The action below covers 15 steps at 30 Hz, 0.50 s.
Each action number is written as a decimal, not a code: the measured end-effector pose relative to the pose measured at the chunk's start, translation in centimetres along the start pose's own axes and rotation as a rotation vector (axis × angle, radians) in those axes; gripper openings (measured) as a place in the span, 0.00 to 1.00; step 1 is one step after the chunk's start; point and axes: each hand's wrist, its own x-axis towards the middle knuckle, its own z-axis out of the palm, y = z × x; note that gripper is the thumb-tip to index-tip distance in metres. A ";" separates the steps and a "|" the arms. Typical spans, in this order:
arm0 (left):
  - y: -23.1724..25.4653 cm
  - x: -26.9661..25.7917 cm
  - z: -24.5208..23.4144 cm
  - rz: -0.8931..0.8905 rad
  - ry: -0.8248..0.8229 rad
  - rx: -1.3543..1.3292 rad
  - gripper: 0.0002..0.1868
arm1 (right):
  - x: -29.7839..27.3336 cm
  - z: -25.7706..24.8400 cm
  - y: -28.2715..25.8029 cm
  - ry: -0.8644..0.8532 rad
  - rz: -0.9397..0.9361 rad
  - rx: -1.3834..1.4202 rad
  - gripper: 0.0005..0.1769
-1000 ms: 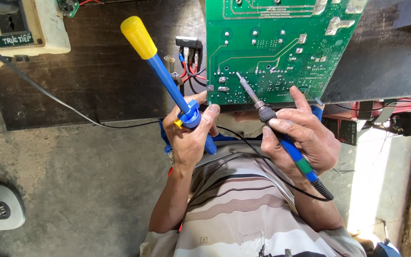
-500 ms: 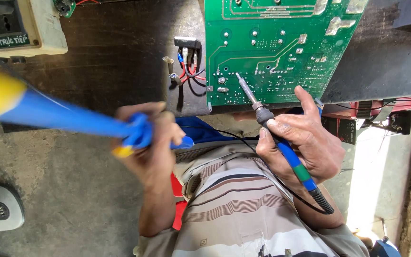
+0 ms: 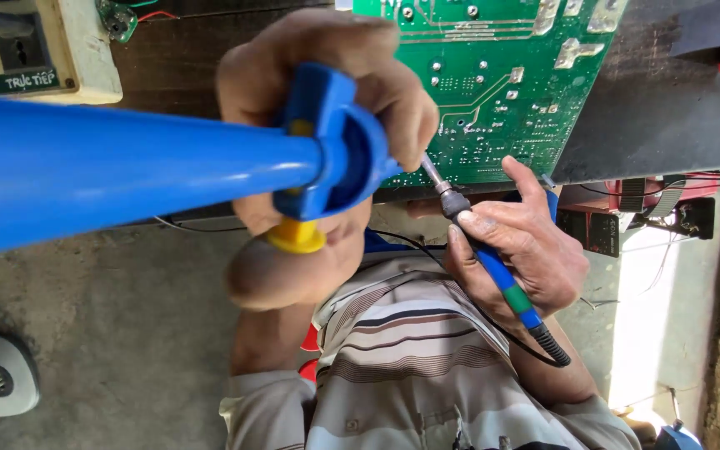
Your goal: The person uses a soldering iron and a desoldering pump to remove solder from a green circuit board. They repeatedly heat solder joints and use the pump to extract the molten solder, occasionally adjusting the board's position on the workbench.
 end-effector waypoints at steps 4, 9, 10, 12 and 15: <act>-1.9 2.2 -3.8 -0.057 -0.360 -0.051 0.26 | -0.2 -0.3 0.2 -0.035 -0.011 0.054 0.13; -0.3 0.2 -0.1 -0.093 -0.015 0.114 0.27 | -0.3 -0.3 -0.1 -0.035 0.061 -0.019 0.12; -0.6 0.2 0.1 -0.097 -0.020 0.116 0.27 | 0.1 -0.2 -0.4 -0.028 0.063 -0.018 0.12; -1.1 0.0 0.5 0.013 0.058 0.178 0.27 | 0.7 -0.2 -1.1 -0.018 0.099 -0.007 0.08; -1.6 0.2 0.3 0.047 0.051 0.183 0.33 | 1.1 0.3 -1.2 0.030 0.084 -0.073 0.05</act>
